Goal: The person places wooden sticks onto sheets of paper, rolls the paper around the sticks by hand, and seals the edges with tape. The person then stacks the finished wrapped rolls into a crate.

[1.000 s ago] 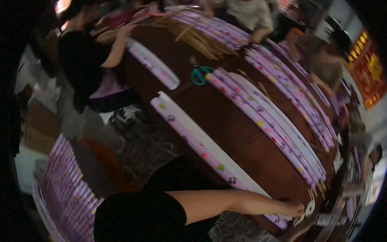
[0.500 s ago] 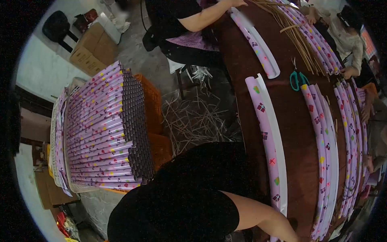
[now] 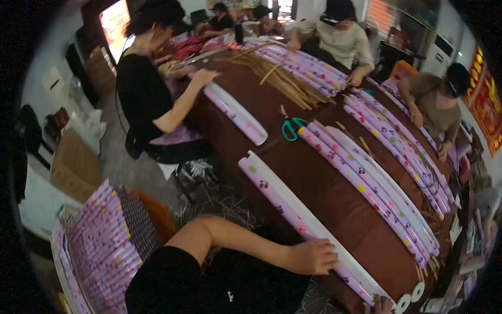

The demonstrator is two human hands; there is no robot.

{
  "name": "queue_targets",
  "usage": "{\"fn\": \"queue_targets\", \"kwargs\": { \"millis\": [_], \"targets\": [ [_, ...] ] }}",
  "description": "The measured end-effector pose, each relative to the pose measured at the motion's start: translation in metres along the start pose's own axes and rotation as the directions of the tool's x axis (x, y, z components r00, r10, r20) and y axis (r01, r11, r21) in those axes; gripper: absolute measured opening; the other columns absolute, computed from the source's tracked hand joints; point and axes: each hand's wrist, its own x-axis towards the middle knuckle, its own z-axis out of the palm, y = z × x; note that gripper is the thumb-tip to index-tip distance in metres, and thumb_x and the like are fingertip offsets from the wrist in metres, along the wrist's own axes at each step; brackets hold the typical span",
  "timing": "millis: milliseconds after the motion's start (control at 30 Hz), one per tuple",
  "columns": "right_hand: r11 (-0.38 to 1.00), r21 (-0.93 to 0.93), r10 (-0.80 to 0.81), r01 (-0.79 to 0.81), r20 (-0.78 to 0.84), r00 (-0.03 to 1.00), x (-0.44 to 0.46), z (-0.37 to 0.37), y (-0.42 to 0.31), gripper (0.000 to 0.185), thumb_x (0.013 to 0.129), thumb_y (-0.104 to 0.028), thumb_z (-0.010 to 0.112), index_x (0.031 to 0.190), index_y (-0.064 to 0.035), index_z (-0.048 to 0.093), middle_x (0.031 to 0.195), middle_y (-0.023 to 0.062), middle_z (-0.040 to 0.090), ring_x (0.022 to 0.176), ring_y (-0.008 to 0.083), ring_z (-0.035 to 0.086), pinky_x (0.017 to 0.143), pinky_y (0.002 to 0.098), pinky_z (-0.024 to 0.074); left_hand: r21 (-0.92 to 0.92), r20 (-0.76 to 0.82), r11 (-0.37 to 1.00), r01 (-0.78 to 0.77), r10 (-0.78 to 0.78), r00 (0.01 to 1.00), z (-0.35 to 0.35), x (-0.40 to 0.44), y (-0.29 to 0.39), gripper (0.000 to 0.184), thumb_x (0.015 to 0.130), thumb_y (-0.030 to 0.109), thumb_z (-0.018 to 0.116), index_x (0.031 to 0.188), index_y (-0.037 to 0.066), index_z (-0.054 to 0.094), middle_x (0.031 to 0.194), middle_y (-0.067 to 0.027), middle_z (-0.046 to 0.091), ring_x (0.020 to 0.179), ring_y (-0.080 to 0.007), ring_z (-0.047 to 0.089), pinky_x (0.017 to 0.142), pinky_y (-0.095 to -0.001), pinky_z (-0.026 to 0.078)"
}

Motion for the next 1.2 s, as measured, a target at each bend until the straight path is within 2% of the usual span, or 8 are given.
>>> {"fn": "queue_targets", "kwargs": {
  "millis": [100, 300, 533, 633, 733, 900, 1033, 1200],
  "targets": [
    [0.999, -0.007, 0.049, -0.049, 0.016, 0.999, -0.007, -0.015, -0.004, 0.048, 0.073, -0.029, 0.075, 0.109, -0.0014, 0.061, 0.099, 0.0149, 0.053, 0.096, 0.0341, 0.051, 0.086, 0.0454, 0.0404, 0.062, 0.091, 0.985, 0.158, -0.163, 0.982, -0.035, -0.049, -0.033, 0.055, 0.084, 0.035, 0.072, 0.129, 0.005, 0.058, 0.116, -0.0093, 0.059, 0.106, -0.0278, 0.056, 0.091, -0.0425, 0.046],
    [0.999, -0.018, 0.046, -0.046, 0.003, 0.999, -0.009, -0.021, 0.021, 0.046, 0.068, -0.024, 0.080, 0.103, -0.0006, 0.063, 0.098, 0.0139, 0.053, 0.095, 0.0344, 0.050, 0.084, 0.0442, 0.0402, 0.111, 0.105, 0.956, 0.273, -0.284, 0.953, -0.081, -0.076, -0.083, 0.053, 0.083, 0.038, 0.075, 0.123, 0.006, 0.062, 0.111, -0.0079, 0.062, 0.105, -0.0260, 0.056, 0.093, -0.0413, 0.044],
    [0.887, -0.382, -0.294, 0.257, -0.039, 0.955, 0.001, -0.004, 0.066, 0.068, 0.089, -0.059, 0.054, 0.121, 0.0012, 0.057, 0.121, 0.0228, 0.053, 0.119, 0.0442, 0.045, 0.105, 0.0566, 0.0304, 0.012, 0.150, 0.964, 0.265, -0.264, 0.953, -0.076, -0.083, -0.092, 0.043, 0.083, 0.037, 0.076, 0.111, 0.006, 0.065, 0.108, -0.0065, 0.063, 0.101, -0.0259, 0.056, 0.088, -0.0400, 0.046],
    [0.983, 0.027, -0.177, 0.184, -0.167, 0.970, 0.030, 0.027, -0.009, 0.048, 0.089, -0.033, 0.067, 0.124, -0.0021, 0.058, 0.122, 0.0206, 0.055, 0.118, 0.0411, 0.049, 0.104, 0.0494, 0.0364, 0.015, 0.127, 0.968, 0.252, -0.251, 0.959, -0.073, -0.081, -0.088, 0.042, 0.081, 0.034, 0.077, 0.110, 0.006, 0.065, 0.108, -0.0068, 0.063, 0.099, -0.0260, 0.056, 0.086, -0.0401, 0.046],
    [0.800, 0.204, -0.563, 0.564, -0.068, 0.824, 0.073, 0.069, -0.095, 0.033, 0.080, -0.010, 0.075, 0.112, -0.0075, 0.068, 0.119, 0.0143, 0.060, 0.111, 0.0345, 0.056, 0.097, 0.0442, 0.0438, 0.013, 0.107, 0.969, 0.248, -0.248, 0.963, -0.074, -0.080, -0.084, 0.041, 0.081, 0.033, 0.078, 0.109, 0.006, 0.065, 0.107, -0.0071, 0.063, 0.099, -0.0264, 0.057, 0.086, -0.0408, 0.046],
    [0.505, 0.703, -0.742, 0.501, 0.058, 0.668, 0.148, 0.170, -0.213, 0.028, 0.098, -0.025, 0.057, 0.117, -0.0049, 0.064, 0.116, 0.0169, 0.062, 0.112, 0.0337, 0.057, 0.094, 0.0405, 0.0463, 0.052, 0.080, 0.960, 0.276, -0.280, 0.957, -0.068, -0.083, -0.079, 0.040, 0.078, 0.031, 0.077, 0.110, 0.008, 0.065, 0.107, -0.0065, 0.062, 0.100, -0.0270, 0.057, 0.088, -0.0411, 0.047],
    [0.733, 0.550, -0.679, 0.401, 0.561, 0.473, 0.189, 0.203, -0.285, 0.036, 0.097, -0.030, 0.060, 0.119, -0.0024, 0.061, 0.110, 0.0176, 0.066, 0.101, 0.0314, 0.064, 0.088, 0.0394, 0.0502, 0.084, 0.031, 0.968, 0.235, -0.238, 0.971, -0.064, -0.087, -0.082, 0.042, 0.078, 0.030, 0.077, 0.113, 0.009, 0.065, 0.109, -0.0068, 0.062, 0.102, -0.0272, 0.057, 0.089, -0.0422, 0.046],
    [0.590, 0.595, -0.807, 0.545, 0.423, 0.412, 0.210, 0.252, -0.315, 0.043, 0.090, -0.024, 0.070, 0.124, -0.0041, 0.054, 0.100, 0.0167, 0.069, 0.097, 0.0288, 0.067, 0.083, 0.0386, 0.0515, 0.088, 0.060, 0.965, 0.247, -0.252, 0.966, -0.067, -0.086, -0.080, 0.045, 0.077, 0.028, 0.079, 0.115, 0.008, 0.065, 0.112, -0.0082, 0.062, 0.104, -0.0284, 0.056, 0.089, -0.0441, 0.045]
  ]
}}
